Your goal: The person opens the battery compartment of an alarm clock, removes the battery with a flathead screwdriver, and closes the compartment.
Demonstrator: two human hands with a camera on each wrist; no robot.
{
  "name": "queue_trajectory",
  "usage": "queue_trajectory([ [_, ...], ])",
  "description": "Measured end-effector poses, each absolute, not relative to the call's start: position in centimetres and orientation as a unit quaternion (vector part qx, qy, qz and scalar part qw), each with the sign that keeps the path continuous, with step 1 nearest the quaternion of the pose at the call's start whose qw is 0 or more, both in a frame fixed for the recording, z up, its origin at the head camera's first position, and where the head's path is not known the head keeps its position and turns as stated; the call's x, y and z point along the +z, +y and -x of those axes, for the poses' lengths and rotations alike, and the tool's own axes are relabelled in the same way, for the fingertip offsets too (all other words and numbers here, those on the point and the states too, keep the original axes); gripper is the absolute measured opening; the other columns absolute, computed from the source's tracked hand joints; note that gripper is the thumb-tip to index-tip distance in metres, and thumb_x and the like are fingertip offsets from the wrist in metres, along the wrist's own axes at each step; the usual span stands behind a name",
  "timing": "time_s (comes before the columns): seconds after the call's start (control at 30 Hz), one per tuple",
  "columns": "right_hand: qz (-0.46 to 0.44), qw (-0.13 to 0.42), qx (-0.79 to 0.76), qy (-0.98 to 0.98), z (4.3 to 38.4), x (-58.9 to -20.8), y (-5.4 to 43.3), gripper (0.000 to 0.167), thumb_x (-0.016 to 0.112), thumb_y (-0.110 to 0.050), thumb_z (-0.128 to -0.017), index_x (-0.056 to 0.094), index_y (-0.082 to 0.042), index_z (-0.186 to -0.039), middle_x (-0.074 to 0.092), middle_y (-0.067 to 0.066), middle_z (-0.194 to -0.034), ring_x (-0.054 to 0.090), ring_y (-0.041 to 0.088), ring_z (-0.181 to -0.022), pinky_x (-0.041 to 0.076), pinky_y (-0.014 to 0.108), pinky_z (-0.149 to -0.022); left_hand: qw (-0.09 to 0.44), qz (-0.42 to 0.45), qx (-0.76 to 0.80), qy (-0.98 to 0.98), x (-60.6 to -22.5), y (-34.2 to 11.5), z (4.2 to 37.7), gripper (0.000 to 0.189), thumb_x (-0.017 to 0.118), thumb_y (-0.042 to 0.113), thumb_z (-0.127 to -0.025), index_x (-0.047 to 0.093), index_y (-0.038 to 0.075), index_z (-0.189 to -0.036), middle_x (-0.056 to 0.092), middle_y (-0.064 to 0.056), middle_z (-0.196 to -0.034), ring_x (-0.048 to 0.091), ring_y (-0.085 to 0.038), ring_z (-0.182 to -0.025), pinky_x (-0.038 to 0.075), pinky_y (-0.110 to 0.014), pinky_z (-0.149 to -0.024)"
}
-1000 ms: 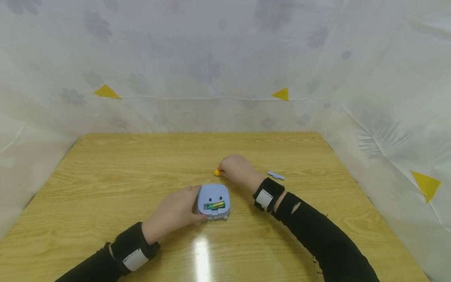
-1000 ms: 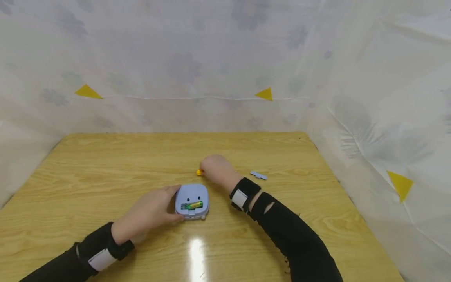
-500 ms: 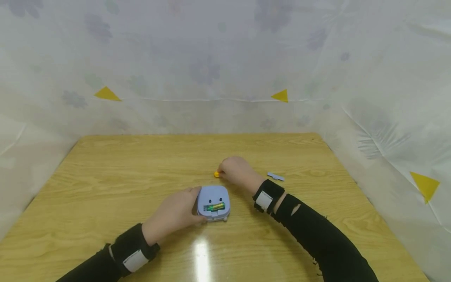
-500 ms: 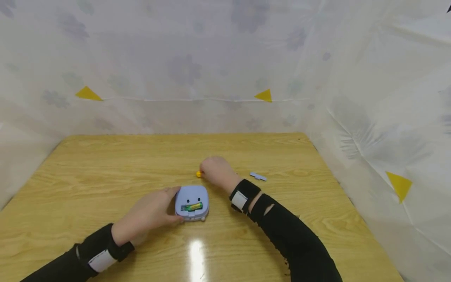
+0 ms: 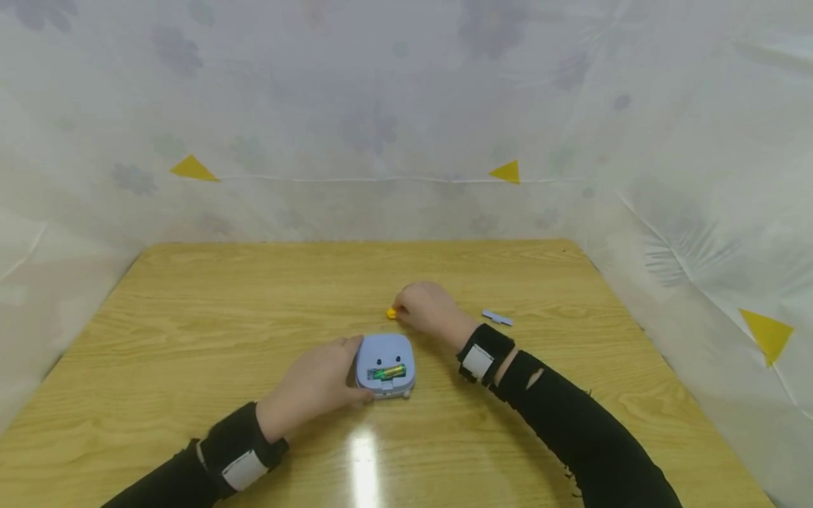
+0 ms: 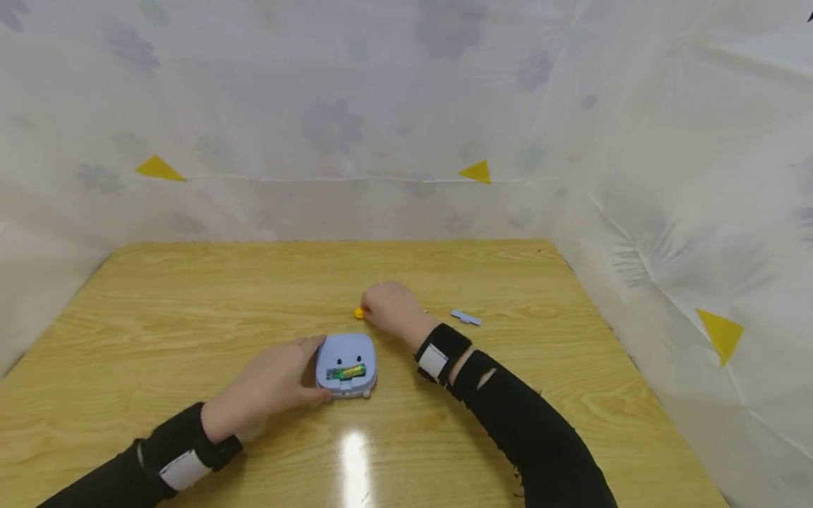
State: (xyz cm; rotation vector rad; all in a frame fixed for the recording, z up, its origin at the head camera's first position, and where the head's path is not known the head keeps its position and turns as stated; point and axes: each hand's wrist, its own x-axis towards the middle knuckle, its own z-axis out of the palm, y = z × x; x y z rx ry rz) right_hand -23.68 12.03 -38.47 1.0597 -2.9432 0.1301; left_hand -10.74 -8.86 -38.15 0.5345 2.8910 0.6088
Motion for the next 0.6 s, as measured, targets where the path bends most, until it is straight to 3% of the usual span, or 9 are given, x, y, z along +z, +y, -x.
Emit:
queue_trajectory([
  [0.2, -0.338, 0.005, 0.043, -0.940, 23.7, -38.5, 12.1, 0.013, 0.075, -0.018, -0.100, 0.085, -0.011, -0.106, 0.083, 0.003, -0.101, 0.072, 0.014, -0.081, 0.063, 0.034, -0.082, 0.070, -0.180, 0.200, 0.960, -38.0, -8.8, 10.8, 0.094, 0.096, 0.038, -0.078, 0.054, -0.007, -0.149, 0.067, -0.023, -0.141, 0.070, -0.035, -0.125, 0.059, -0.050, -0.108],
  [0.43, -0.322, -0.007, 0.051, -0.945, 23.2, -38.3, 12.4, 0.023, 0.075, -0.019, -0.100, 0.081, -0.008, -0.119, 0.082, 0.008, -0.115, 0.077, 0.023, -0.103, 0.063, 0.039, -0.095, 0.070, -0.179, 0.199, 0.961, -38.1, -8.7, 10.9, 0.095, 0.097, 0.038, -0.077, 0.054, -0.007, -0.149, 0.067, -0.023, -0.141, 0.070, -0.034, -0.125, 0.059, -0.049, -0.107],
  [0.6, -0.314, 0.016, 0.058, -0.947, 22.1, -38.0, 12.8, 0.030, 0.076, -0.021, -0.100, 0.077, -0.007, -0.127, 0.079, 0.010, -0.123, 0.075, 0.026, -0.114, 0.062, 0.041, -0.101, 0.078, -0.176, 0.203, 0.960, -38.1, -8.7, 11.0, 0.095, 0.096, 0.038, -0.078, 0.053, -0.006, -0.150, 0.066, -0.023, -0.144, 0.068, -0.035, -0.129, 0.057, -0.050, -0.110],
])
